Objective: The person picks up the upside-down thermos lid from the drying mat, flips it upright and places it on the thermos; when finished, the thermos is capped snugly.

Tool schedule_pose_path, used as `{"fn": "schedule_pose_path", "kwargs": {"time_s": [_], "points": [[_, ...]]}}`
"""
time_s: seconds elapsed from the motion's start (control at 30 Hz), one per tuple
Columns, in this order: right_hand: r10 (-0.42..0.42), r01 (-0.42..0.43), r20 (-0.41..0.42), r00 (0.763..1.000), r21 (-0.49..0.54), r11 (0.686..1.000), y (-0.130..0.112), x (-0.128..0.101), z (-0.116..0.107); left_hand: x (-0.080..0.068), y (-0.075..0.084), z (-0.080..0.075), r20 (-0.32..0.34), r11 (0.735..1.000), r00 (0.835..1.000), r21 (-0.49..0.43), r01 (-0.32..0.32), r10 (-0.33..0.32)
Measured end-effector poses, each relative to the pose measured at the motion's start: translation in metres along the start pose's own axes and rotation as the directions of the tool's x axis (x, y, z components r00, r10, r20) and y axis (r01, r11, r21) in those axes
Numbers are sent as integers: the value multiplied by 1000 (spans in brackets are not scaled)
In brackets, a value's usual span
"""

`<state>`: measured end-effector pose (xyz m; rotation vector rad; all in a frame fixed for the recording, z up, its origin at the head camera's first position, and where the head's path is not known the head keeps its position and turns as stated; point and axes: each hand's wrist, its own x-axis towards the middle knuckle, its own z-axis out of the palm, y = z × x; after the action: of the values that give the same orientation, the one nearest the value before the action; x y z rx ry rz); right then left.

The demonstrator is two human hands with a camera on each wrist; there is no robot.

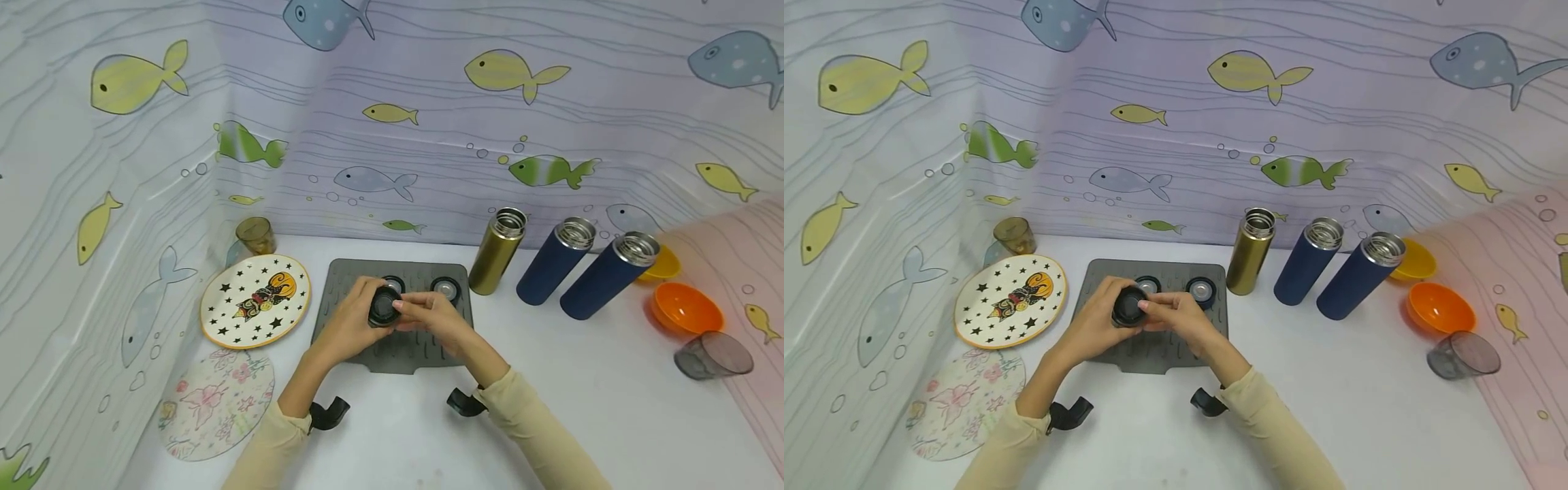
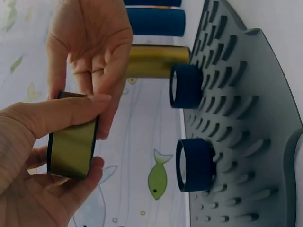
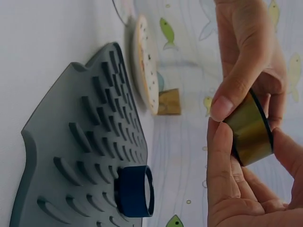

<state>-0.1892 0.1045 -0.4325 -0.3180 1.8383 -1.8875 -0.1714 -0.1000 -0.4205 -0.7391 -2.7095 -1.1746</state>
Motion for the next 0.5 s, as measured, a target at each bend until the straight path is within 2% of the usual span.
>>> {"fn": "schedule_pose_path", "kwargs": {"time_s": [0.1, 0.2, 0.27, 0.3, 0.33, 0.37, 0.4, 0.43, 0.47, 0.5], "points": [[-9, 9, -12, 1000, 18, 1000, -2, -5, -2, -1, 2, 0, 30, 998, 999, -67, 11, -9], [-31, 32, -77, 997, 5, 999, -5, -12, -3, -2, 0, -4, 78, 975, 996, -213, 66, -50], [-104, 94, -144, 984, -76, 993, -6, -18, -4, -2, -3, -8, 121, 931, 989, -342, 126, -89], [-167, 145, -171, 971, -133, 980, -8, -21, -3, -2, -4, -10, 144, 899, 984, -408, 158, -107], [-257, 215, -186, 948, -219, 952, -8, -24, -3, -1, -5, -12, 164, 867, 979, -462, 185, -121], [-364, 294, -181, 914, -322, 900, -9, -27, -3, 0, -5, -14, 181, 835, 975, -510, 207, -131], [-479, 373, -157, 864, -440, 817, -8, -29, -4, 1, -6, -15, 198, 808, 971, -545, 223, -134], [-588, 437, -114, 801, -561, 703, -9, -32, -5, 3, -6, -17, 215, 786, 967, -571, 238, -137], [-682, 488, -48, 730, -662, 569, -9, -34, -6, 4, -5, -17, 226, 771, 965, -588, 244, -134], [-756, 523, 31, 653, -741, 422, -9, -35, -7, 5, -3, -17, 230, 770, 966, -593, 236, -119]]}}
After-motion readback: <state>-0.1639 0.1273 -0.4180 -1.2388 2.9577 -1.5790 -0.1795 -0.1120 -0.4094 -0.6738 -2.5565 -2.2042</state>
